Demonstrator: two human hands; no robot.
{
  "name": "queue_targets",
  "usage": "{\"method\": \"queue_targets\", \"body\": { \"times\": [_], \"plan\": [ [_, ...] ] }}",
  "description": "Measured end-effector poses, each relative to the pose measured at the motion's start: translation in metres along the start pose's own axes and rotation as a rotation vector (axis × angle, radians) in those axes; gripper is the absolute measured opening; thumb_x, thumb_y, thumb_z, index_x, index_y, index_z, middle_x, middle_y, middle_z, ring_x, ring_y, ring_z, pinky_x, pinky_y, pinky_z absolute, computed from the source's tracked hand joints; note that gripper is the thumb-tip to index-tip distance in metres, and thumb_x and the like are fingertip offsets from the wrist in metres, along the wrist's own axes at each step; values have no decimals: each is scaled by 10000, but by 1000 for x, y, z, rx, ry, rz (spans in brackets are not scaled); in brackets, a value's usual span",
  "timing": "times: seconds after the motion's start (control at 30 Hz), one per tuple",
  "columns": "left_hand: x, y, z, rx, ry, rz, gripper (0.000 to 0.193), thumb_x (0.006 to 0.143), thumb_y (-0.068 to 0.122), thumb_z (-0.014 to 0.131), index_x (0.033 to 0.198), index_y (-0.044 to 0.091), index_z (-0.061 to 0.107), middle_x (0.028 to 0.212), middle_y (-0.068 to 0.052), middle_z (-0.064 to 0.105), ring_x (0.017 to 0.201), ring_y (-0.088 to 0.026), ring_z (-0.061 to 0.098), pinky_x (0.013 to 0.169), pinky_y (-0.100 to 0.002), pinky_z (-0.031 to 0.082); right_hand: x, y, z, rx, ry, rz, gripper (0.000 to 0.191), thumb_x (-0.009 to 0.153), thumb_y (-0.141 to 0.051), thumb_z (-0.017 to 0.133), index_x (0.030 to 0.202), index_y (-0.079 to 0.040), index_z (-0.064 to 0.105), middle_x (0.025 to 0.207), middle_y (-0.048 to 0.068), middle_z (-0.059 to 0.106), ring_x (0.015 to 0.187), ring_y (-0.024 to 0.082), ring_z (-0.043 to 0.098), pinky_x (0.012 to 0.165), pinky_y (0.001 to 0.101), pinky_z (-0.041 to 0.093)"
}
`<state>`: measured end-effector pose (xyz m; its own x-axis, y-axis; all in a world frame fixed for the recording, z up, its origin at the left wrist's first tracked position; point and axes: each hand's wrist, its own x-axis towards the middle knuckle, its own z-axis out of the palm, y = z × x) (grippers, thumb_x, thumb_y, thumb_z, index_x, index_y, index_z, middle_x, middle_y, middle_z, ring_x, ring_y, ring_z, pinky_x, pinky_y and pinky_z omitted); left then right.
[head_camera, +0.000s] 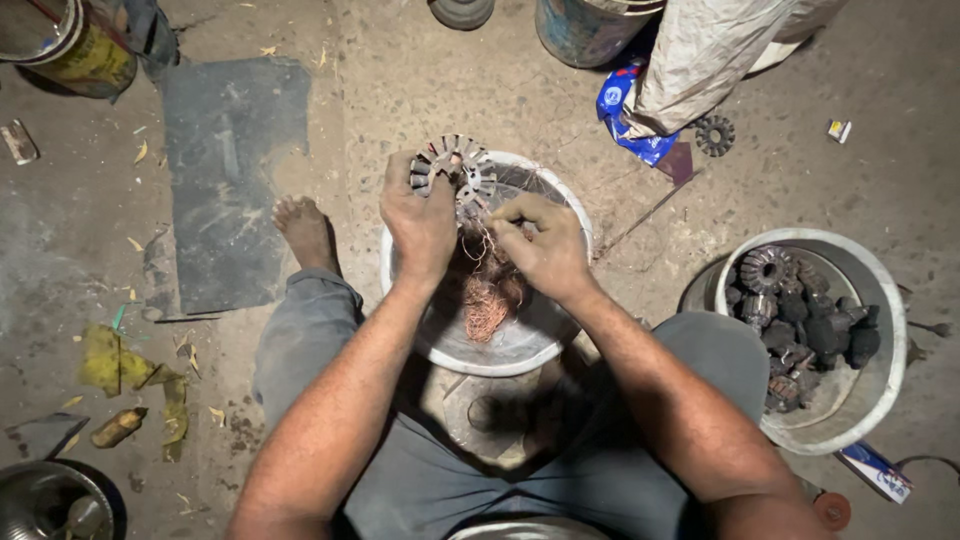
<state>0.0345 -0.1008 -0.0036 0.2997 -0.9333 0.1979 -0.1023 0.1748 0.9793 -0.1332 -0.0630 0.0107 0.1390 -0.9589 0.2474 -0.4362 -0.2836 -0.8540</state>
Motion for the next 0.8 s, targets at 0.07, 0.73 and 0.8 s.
{"method": "queue_targets", "body": {
  "times": [0.07, 0.73, 0.8],
  "plan": [
    [-1, 2, -1, -31, -11, -6, 189, 891, -63, 613, 1066, 3, 640, 942, -48, 677, 885, -127, 640, 792, -281, 537, 1, 2, -1, -52, 76, 58, 97, 893, -108, 680, 887, -21, 722, 848, 77, 731, 776, 158, 682, 701, 310, 553],
    [-6, -15, 8, -8, 26, -24, 137, 896, -76, 689, 1022, -32, 661, 909, -57, 679, 840, -128, 635, 733, -273, 528, 3, 11, 0, -79, 3, 15, 214, 856, -128, 651, 994, 15, 730, 943, 144, 748, 864, 230, 709, 789, 357, 572],
    [-5, -15, 7, -125, 13, -62, 138, 899, -78, 687, 1026, -30, 660, 926, -56, 674, 864, -117, 624, 754, -274, 528, 1, 10, 4, -37, -37, 122, 188, 897, -149, 645, 976, -3, 733, 897, 118, 759, 809, 206, 727, 759, 337, 590]
  ]
}}
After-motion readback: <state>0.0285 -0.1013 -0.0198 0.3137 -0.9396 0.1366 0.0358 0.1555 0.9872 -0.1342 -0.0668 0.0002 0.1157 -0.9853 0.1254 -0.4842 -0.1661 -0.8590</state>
